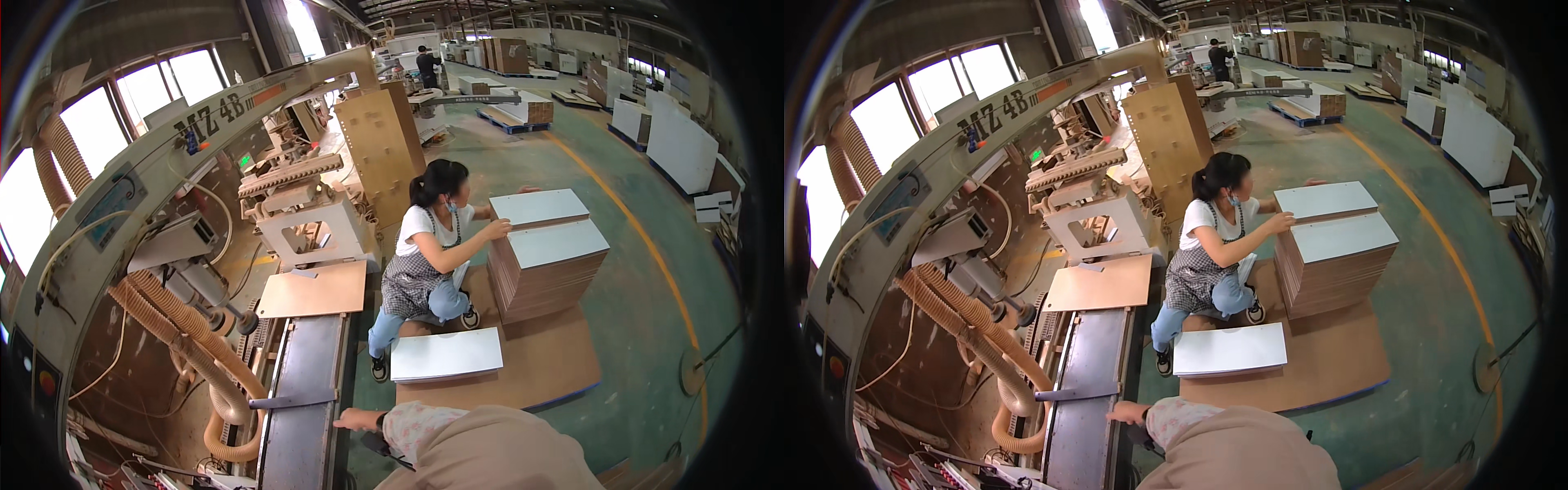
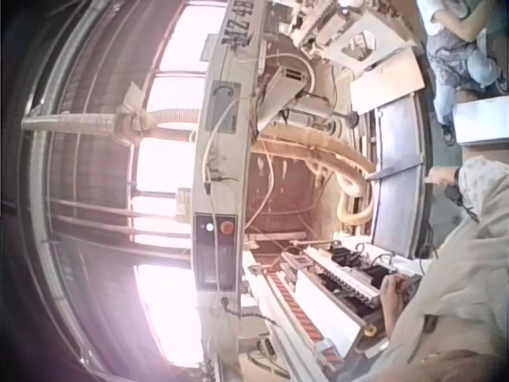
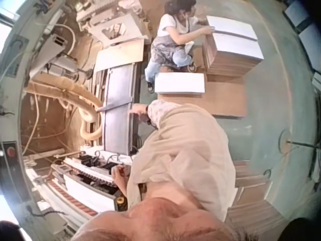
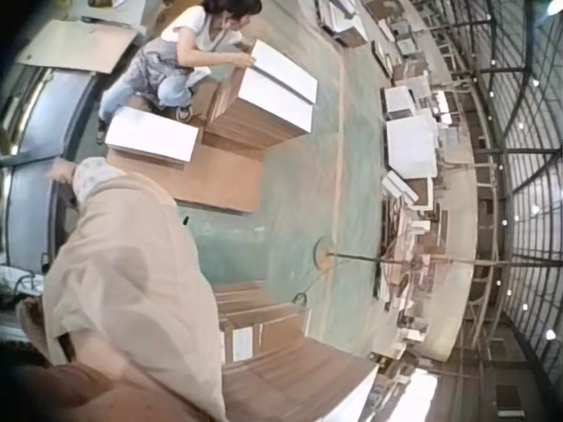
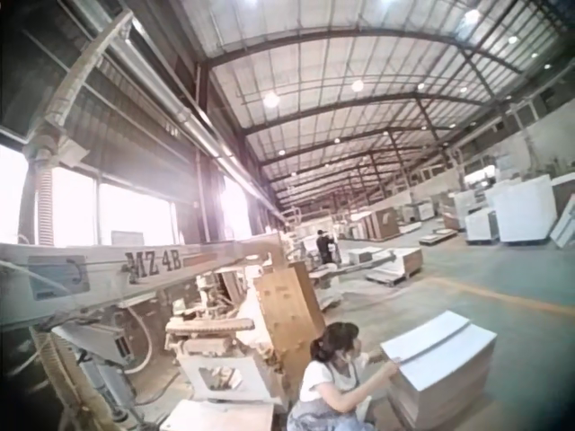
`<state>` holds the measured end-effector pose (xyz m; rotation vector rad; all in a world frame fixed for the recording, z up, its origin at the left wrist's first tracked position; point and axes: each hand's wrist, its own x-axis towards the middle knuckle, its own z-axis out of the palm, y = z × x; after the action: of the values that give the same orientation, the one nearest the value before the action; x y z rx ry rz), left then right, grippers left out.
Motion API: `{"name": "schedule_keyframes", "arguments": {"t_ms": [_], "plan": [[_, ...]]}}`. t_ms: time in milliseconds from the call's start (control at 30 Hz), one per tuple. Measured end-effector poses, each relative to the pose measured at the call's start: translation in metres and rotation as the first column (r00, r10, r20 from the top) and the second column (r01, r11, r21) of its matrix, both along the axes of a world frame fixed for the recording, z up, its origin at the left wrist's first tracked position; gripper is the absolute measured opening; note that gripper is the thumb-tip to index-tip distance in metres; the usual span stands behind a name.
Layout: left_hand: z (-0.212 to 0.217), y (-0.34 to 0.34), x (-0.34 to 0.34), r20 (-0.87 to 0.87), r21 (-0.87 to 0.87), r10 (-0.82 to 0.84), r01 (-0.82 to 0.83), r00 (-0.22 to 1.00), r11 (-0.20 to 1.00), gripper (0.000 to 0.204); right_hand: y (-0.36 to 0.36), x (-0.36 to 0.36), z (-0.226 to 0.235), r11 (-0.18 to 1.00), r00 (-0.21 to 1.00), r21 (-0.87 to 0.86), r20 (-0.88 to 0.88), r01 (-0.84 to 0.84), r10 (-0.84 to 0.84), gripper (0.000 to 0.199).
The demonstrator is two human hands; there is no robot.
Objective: Feeding white boards into a woodworking machine and stacking the processed panels with a collaborator.
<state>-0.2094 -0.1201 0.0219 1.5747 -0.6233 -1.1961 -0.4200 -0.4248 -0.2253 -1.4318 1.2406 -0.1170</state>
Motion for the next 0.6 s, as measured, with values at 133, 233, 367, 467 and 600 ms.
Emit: {"name": "schedule_keyframes", "arguments": {"t_ms": [133, 233, 367, 467, 600], "plan": [[-0.009, -0.022, -0.018, -0.097, 0.005, -0.094, 0.095, 0.991, 0.995, 0.022, -0.003, -0.027, -0.017, 0.979, 0.989, 0.157, 0.050, 0.131, -0.140, 0.051], [-0.005, -0.031, -0.030, -0.007, 0.022, -0.084, 0.084, 0.996, 0.996, 0.020, 0.001, -0.007, -0.012, 0.953, 0.945, 0.270, 0.255, 0.135, -0.206, 0.050], [0.012, -0.043, -0.038, 0.128, 0.054, -0.107, 0.101, 0.986, 0.993, 0.016, 0.005, 0.036, -0.009, 0.948, 0.936, 0.319, 0.331, 0.007, -0.118, 0.048], [0.032, -0.052, -0.048, 0.144, 0.154, -0.070, 0.047, 0.987, 0.987, 0.014, 0.019, 0.063, -0.015, 0.905, 0.898, 0.406, 0.435, -0.125, -0.071, 0.047], [-0.019, -0.010, -0.011, 0.036, 0.006, 0.015, -0.015, 0.999, 1.000, 0.013, 0.032, 0.087, 0.011, 0.845, 0.880, 0.441, 0.470, -0.303, 0.071, 0.049]]}}
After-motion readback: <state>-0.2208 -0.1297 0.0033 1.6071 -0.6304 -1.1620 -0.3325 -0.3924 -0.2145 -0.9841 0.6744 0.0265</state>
